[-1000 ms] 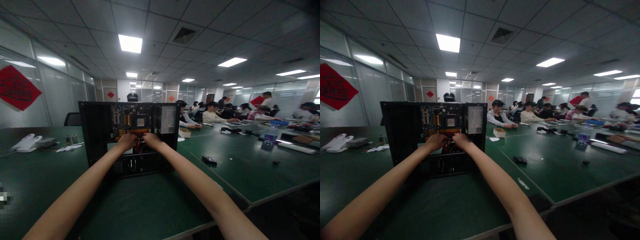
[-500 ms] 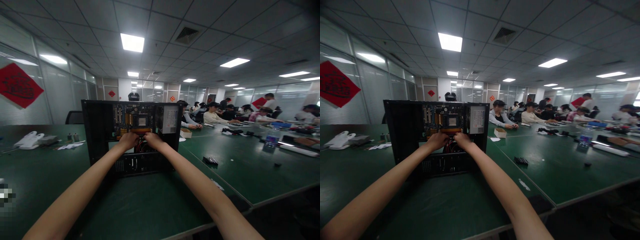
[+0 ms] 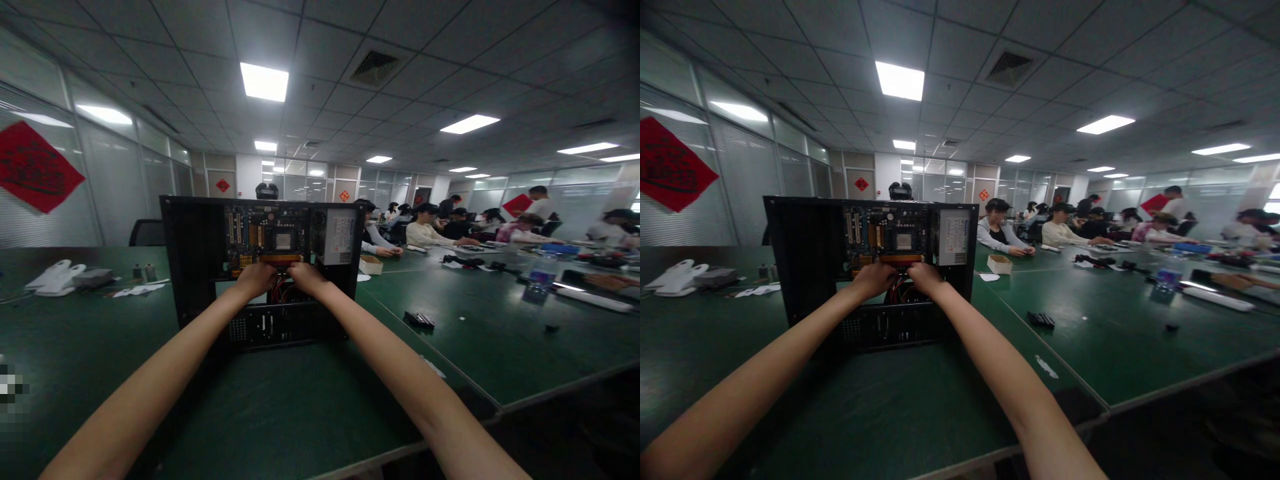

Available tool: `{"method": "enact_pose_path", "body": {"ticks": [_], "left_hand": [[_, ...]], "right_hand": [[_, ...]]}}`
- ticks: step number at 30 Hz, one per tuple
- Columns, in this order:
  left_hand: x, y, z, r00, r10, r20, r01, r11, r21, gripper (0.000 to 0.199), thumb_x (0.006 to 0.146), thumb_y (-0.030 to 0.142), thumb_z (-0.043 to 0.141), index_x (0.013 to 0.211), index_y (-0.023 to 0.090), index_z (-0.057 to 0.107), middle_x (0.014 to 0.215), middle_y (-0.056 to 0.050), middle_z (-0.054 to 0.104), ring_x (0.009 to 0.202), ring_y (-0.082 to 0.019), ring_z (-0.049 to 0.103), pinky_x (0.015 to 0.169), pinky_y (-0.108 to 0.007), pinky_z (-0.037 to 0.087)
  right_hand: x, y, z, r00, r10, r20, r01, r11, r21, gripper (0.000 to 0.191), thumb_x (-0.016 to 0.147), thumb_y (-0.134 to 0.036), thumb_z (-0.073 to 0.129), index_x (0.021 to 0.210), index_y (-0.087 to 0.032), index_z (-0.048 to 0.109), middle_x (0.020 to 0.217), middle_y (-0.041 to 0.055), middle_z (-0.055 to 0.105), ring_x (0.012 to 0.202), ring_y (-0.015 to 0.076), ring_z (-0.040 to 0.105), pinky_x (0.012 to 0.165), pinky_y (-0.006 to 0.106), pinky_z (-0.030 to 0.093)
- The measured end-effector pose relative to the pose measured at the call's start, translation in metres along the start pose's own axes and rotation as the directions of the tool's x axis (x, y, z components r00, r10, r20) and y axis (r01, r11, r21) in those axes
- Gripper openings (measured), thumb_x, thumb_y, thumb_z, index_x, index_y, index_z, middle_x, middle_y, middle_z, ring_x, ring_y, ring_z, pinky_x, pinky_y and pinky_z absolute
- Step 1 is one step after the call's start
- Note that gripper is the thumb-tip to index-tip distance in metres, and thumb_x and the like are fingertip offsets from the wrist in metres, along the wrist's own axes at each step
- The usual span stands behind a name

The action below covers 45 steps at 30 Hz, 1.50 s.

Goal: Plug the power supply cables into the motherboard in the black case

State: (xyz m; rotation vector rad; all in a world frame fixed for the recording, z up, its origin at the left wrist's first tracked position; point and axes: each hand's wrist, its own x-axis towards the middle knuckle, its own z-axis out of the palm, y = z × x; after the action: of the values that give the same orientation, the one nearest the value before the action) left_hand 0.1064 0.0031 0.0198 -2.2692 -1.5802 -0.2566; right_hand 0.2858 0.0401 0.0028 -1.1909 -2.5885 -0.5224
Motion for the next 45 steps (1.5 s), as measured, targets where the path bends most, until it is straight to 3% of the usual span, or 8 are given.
{"method": "enact_pose_path", "body": {"ticks": [14,22,27,31,33,36,40,45], "left_hand": [[0.000,-0.002,0.003,1.000,-0.024,-0.019,0.023,0.999,-0.032,0.034,0.092,0.030,0.043,0.098,0.022,0.076,0.100,-0.013,0.074,0.091,-0.029,0.070,0.075,-0.036,0.052],[-0.001,-0.006,0.004,0.999,-0.023,-0.024,0.022,0.999,-0.025,0.034,0.094,0.034,0.045,0.104,0.026,0.076,0.103,-0.012,0.074,0.093,-0.028,0.069,0.077,-0.035,0.051],[-0.001,-0.005,0.004,1.000,-0.025,-0.017,0.024,0.999,-0.041,0.034,0.093,0.035,0.044,0.102,0.025,0.076,0.104,-0.011,0.074,0.094,-0.028,0.069,0.076,-0.034,0.050],[0.001,-0.003,0.004,0.999,-0.039,-0.001,0.039,0.999,-0.030,0.034,0.093,0.033,0.044,0.101,0.023,0.076,0.102,-0.013,0.074,0.093,-0.028,0.069,0.076,-0.034,0.050],[0.001,-0.002,0.005,0.999,-0.044,-0.001,0.044,0.999,-0.017,0.036,0.093,0.032,0.043,0.103,0.021,0.076,0.101,-0.014,0.074,0.092,-0.030,0.069,0.076,-0.036,0.051],[0.002,-0.003,0.006,0.999,-0.033,-0.016,0.033,0.999,-0.014,0.038,0.093,0.031,0.041,0.105,0.020,0.075,0.103,-0.015,0.074,0.095,-0.031,0.069,0.078,-0.038,0.051],[0.001,-0.002,0.004,1.000,-0.026,-0.002,0.026,1.000,-0.011,0.036,0.091,0.030,0.042,0.102,0.021,0.076,0.102,-0.014,0.074,0.094,-0.031,0.069,0.076,-0.038,0.052],[0.001,0.000,0.001,0.999,-0.031,0.006,0.031,0.999,0.007,0.035,0.090,0.032,0.044,0.101,0.023,0.076,0.102,-0.013,0.074,0.092,-0.031,0.069,0.074,-0.036,0.051]], "right_hand": [[-0.002,0.001,-0.002,0.999,0.005,-0.037,-0.003,0.999,0.047,0.027,0.092,-0.007,0.045,0.106,-0.012,0.067,0.111,0.0143,0.067,0.103,0.0225,0.064,0.084,0.029,0.047],[-0.022,0.003,-0.016,0.973,-0.077,-0.220,0.121,0.974,0.193,0.026,0.101,-0.024,0.044,0.117,-0.014,0.062,0.113,0.0101,0.068,0.106,0.0176,0.061,0.089,0.025,0.041],[-0.043,0.004,-0.019,0.985,-0.073,-0.156,0.088,0.992,0.094,0.027,0.103,-0.028,0.042,0.102,-0.015,0.066,0.102,0.0090,0.070,0.094,0.0166,0.064,0.078,0.024,0.041],[-0.076,0.008,-0.019,0.983,-0.134,-0.127,0.121,0.987,-0.104,0.036,0.105,-0.035,0.037,0.095,-0.016,0.066,0.090,0.0081,0.070,0.078,0.0163,0.064,0.064,0.026,0.037],[-0.097,0.015,-0.019,0.958,-0.253,-0.132,0.218,0.948,-0.234,0.041,0.105,-0.035,0.035,0.088,-0.015,0.066,0.079,0.0070,0.069,0.070,0.0161,0.062,0.061,0.029,0.034],[-0.127,0.033,-0.022,0.882,-0.435,-0.182,0.335,0.849,-0.408,0.039,0.104,-0.032,0.038,0.083,-0.014,0.066,0.070,0.0051,0.064,0.067,0.0161,0.056,0.064,0.032,0.033],[-0.147,0.056,-0.023,0.781,-0.579,-0.234,0.406,0.755,-0.514,0.024,0.102,-0.022,0.045,0.096,-0.012,0.066,0.070,0.0036,0.063,0.069,0.0166,0.052,0.076,0.034,0.036],[-0.142,0.056,-0.016,0.775,-0.570,-0.274,0.391,0.773,-0.499,0.023,0.101,-0.021,0.046,0.095,-0.011,0.066,0.069,0.0029,0.062,0.068,0.0167,0.050,0.079,0.035,0.036]]}}
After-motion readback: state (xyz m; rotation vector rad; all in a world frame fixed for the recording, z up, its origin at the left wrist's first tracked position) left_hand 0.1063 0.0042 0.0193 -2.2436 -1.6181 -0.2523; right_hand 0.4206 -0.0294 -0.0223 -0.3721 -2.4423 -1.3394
